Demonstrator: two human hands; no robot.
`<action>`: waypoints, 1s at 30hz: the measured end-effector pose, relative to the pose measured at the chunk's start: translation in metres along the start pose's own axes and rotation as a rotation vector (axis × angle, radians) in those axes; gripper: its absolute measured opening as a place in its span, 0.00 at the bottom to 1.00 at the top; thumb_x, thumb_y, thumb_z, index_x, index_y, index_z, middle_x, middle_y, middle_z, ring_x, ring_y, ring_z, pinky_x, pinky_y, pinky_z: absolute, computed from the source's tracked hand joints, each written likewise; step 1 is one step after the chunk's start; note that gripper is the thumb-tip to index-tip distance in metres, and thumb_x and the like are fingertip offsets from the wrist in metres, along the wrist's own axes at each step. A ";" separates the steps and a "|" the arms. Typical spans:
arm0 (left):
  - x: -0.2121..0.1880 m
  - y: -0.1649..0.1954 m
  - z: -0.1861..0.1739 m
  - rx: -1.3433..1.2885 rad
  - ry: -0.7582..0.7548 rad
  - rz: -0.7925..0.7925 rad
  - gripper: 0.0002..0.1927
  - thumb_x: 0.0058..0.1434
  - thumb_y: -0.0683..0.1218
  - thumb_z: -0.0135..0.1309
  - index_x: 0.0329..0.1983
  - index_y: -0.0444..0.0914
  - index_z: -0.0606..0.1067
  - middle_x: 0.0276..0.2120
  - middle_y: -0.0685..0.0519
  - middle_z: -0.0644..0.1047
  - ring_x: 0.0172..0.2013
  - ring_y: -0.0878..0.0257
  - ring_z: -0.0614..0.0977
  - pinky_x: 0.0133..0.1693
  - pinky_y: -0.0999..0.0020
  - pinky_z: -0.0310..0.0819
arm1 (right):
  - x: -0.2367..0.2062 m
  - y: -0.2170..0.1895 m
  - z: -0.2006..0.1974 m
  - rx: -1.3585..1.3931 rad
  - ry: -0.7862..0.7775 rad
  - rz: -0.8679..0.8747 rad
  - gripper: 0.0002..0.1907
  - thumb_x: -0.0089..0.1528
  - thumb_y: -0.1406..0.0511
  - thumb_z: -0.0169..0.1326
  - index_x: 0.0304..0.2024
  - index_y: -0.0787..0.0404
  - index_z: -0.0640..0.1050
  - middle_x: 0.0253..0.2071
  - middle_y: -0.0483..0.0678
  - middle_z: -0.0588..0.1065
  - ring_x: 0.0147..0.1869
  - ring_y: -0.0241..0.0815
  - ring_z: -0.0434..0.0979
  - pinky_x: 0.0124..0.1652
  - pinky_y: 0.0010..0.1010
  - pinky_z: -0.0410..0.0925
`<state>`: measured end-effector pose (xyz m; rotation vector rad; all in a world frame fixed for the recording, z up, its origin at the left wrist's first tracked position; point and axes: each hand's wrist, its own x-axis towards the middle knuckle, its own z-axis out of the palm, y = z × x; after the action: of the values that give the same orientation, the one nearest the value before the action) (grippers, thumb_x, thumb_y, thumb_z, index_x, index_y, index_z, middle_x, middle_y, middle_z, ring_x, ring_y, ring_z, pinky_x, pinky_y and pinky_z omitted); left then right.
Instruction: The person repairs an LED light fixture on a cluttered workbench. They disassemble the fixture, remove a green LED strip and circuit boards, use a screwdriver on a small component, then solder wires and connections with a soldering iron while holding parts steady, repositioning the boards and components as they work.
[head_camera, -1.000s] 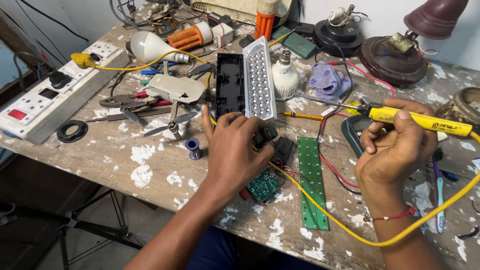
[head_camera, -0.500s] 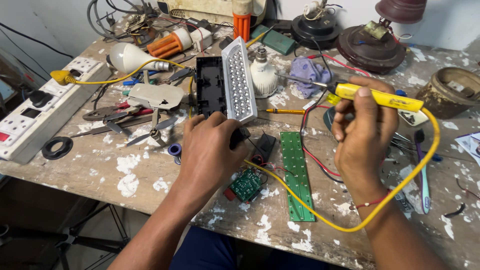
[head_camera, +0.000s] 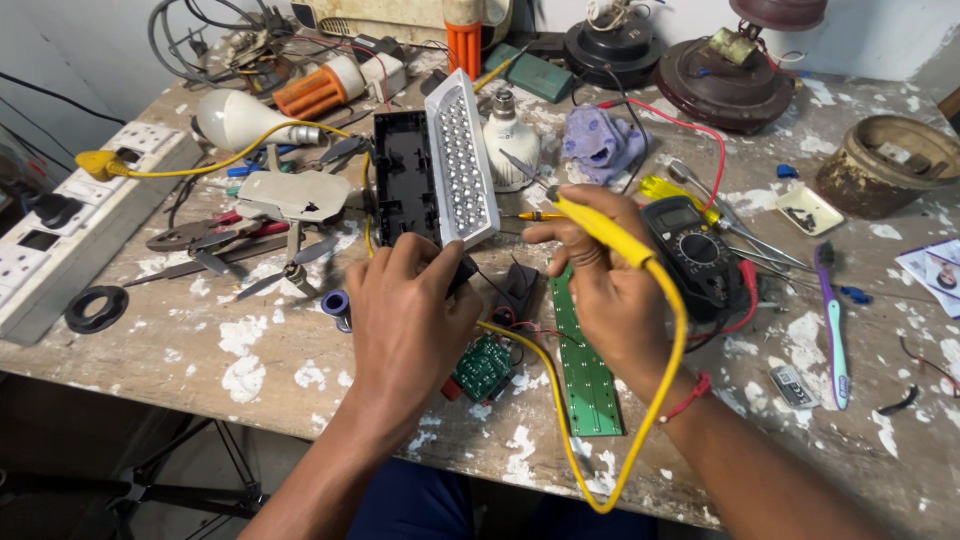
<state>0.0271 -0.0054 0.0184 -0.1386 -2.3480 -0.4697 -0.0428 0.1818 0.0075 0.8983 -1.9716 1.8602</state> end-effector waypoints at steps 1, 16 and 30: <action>-0.002 -0.001 -0.001 -0.025 0.005 0.006 0.23 0.47 0.44 0.65 0.48 0.34 0.81 0.37 0.46 0.76 0.41 0.51 0.77 0.47 0.53 0.61 | -0.003 -0.002 0.001 -0.011 -0.023 -0.055 0.16 0.76 0.60 0.45 0.62 0.62 0.68 0.47 0.51 0.81 0.37 0.29 0.72 0.36 0.19 0.66; -0.012 -0.001 -0.011 -0.255 0.039 -0.115 0.35 0.48 0.46 0.71 0.59 0.35 0.73 0.39 0.51 0.81 0.42 0.57 0.82 0.47 0.58 0.66 | -0.012 -0.015 0.015 -0.493 -0.078 -0.445 0.30 0.60 0.69 0.69 0.58 0.61 0.67 0.51 0.47 0.80 0.54 0.50 0.79 0.55 0.37 0.71; -0.013 -0.003 -0.012 -0.311 -0.005 -0.137 0.32 0.50 0.45 0.70 0.57 0.35 0.71 0.41 0.51 0.83 0.42 0.56 0.80 0.46 0.59 0.69 | -0.012 -0.014 0.015 -0.590 -0.085 -0.528 0.36 0.58 0.70 0.70 0.62 0.58 0.64 0.60 0.44 0.76 0.57 0.49 0.70 0.58 0.36 0.66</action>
<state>0.0434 -0.0128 0.0172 -0.1245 -2.2837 -0.9016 -0.0217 0.1704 0.0092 1.1571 -1.9112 0.8994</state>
